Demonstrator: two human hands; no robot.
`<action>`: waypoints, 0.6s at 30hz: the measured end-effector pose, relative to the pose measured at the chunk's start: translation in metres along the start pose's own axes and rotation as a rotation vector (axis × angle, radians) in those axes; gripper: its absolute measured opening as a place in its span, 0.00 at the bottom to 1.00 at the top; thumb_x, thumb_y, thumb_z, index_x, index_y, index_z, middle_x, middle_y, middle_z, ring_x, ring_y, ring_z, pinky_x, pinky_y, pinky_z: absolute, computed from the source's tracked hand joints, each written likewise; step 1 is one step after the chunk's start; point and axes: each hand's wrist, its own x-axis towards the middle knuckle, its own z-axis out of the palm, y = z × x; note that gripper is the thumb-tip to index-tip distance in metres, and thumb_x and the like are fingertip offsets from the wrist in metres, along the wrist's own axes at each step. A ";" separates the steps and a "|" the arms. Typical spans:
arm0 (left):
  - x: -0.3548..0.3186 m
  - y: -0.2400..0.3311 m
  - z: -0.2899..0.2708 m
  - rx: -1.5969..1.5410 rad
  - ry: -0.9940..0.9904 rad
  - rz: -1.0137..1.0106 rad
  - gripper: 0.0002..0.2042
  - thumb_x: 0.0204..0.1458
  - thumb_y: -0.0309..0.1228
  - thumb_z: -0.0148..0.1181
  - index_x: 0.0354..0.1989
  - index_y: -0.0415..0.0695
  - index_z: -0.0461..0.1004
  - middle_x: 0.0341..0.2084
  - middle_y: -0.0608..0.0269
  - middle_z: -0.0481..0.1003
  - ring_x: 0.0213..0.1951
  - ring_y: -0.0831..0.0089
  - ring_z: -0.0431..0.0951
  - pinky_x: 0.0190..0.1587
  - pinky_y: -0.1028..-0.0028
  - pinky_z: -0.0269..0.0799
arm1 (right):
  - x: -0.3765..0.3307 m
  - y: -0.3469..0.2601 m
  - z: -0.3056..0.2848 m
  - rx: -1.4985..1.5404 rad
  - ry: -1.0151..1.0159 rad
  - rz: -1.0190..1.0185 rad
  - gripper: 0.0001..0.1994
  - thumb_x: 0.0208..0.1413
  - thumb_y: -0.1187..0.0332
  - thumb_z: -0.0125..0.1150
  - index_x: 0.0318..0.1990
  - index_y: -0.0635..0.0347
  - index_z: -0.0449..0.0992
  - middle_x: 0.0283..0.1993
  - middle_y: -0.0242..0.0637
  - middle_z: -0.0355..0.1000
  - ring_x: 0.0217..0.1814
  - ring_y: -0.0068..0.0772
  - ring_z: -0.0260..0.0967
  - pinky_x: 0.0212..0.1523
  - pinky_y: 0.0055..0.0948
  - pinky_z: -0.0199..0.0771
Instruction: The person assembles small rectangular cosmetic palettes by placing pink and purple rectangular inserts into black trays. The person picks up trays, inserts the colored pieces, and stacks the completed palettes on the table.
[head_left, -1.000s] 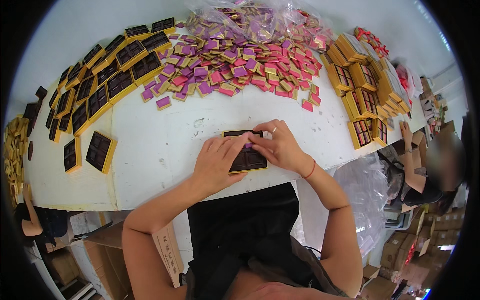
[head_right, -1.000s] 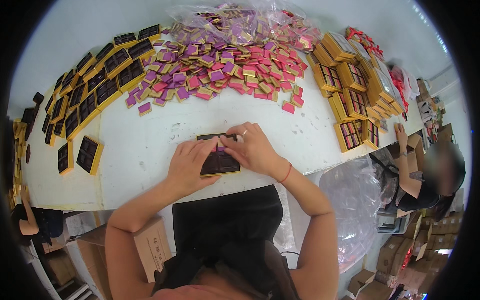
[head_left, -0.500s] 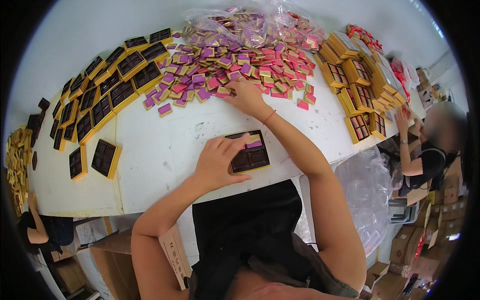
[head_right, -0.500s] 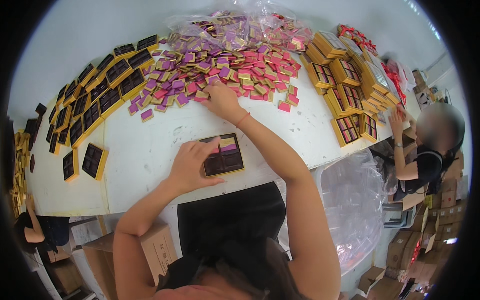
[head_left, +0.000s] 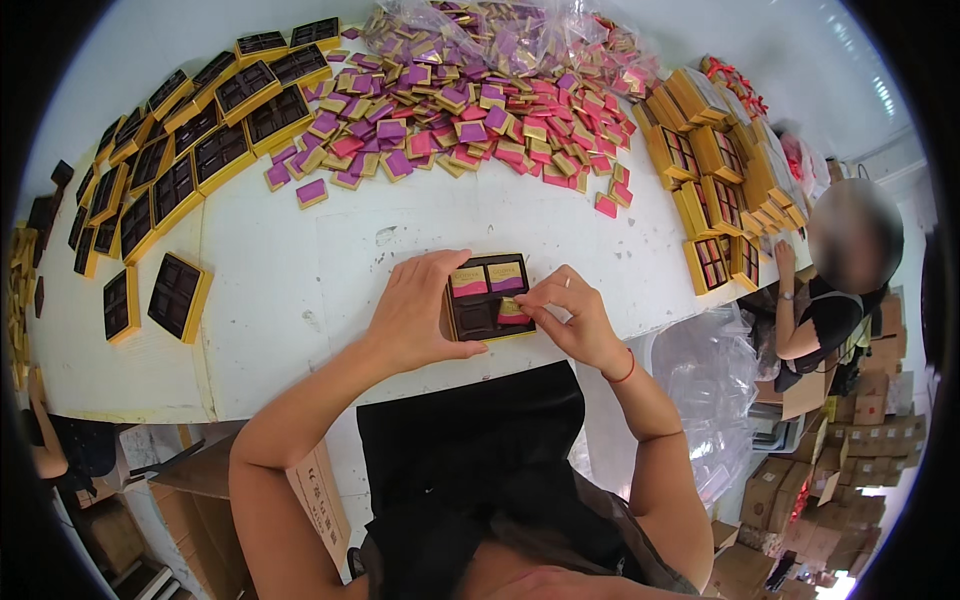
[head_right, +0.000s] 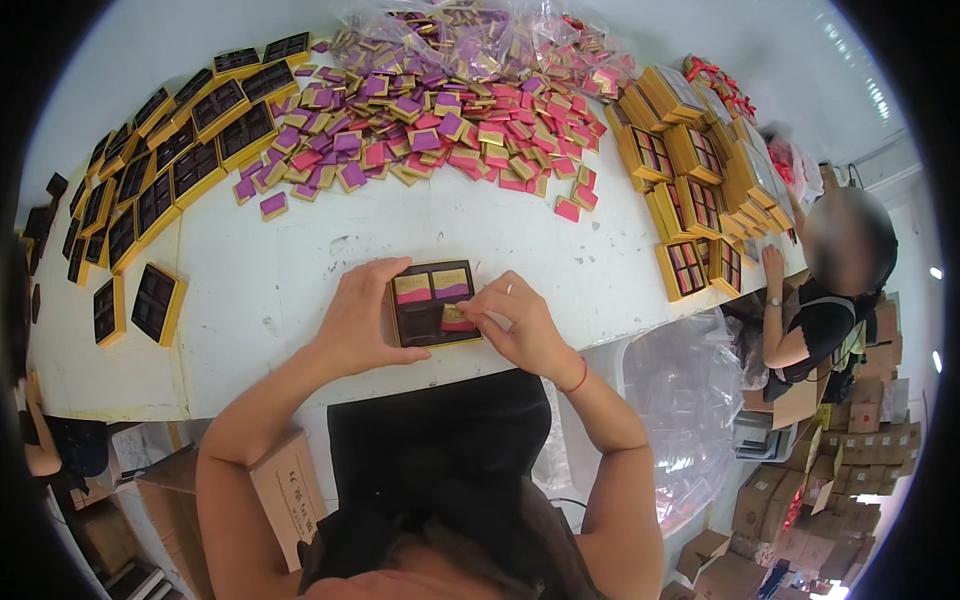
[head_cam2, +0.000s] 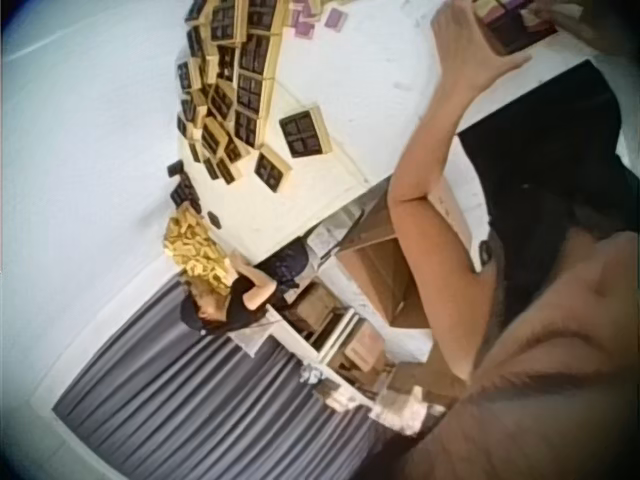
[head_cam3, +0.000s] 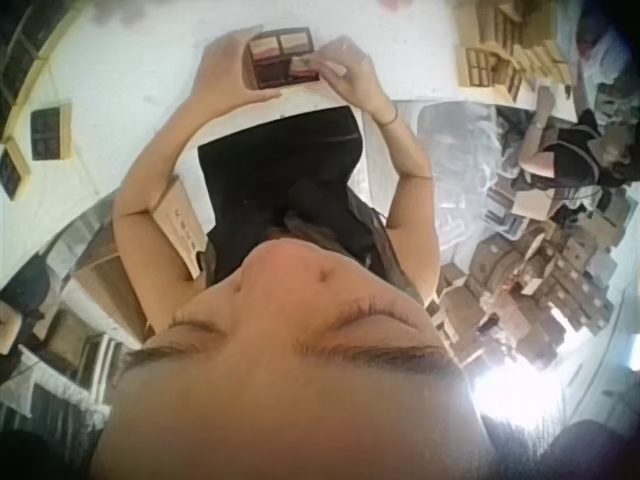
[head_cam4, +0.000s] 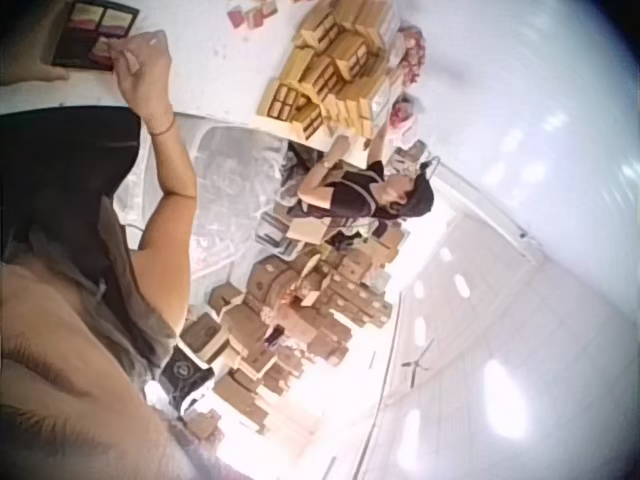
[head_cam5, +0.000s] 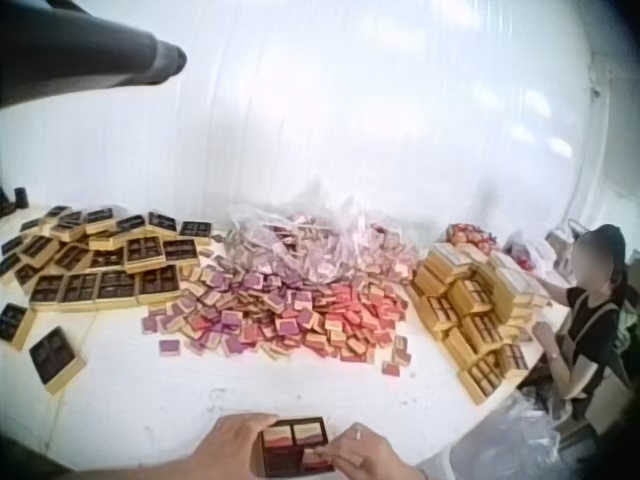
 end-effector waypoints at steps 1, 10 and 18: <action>0.000 0.000 0.001 -0.003 0.010 0.004 0.51 0.31 0.47 0.79 0.64 0.45 0.54 0.58 0.52 0.64 0.60 0.53 0.64 0.63 0.57 0.56 | -0.002 0.003 0.001 -0.045 -0.035 -0.028 0.13 0.47 0.80 0.68 0.41 0.56 0.83 0.41 0.34 0.76 0.45 0.34 0.68 0.44 0.30 0.70; 0.001 0.000 0.000 0.007 -0.015 0.004 0.51 0.32 0.46 0.78 0.65 0.44 0.53 0.58 0.51 0.64 0.59 0.52 0.64 0.63 0.56 0.56 | 0.032 -0.012 -0.033 -0.333 -0.221 -0.311 0.15 0.48 0.76 0.66 0.45 0.53 0.82 0.55 0.37 0.73 0.57 0.43 0.67 0.60 0.45 0.61; 0.002 -0.002 -0.006 0.007 -0.055 0.036 0.53 0.33 0.48 0.78 0.67 0.43 0.52 0.58 0.48 0.64 0.60 0.51 0.64 0.65 0.56 0.55 | 0.169 0.067 0.013 -0.318 0.364 -0.216 0.14 0.49 0.66 0.68 0.43 0.60 0.80 0.45 0.43 0.77 0.50 0.47 0.72 0.49 0.42 0.73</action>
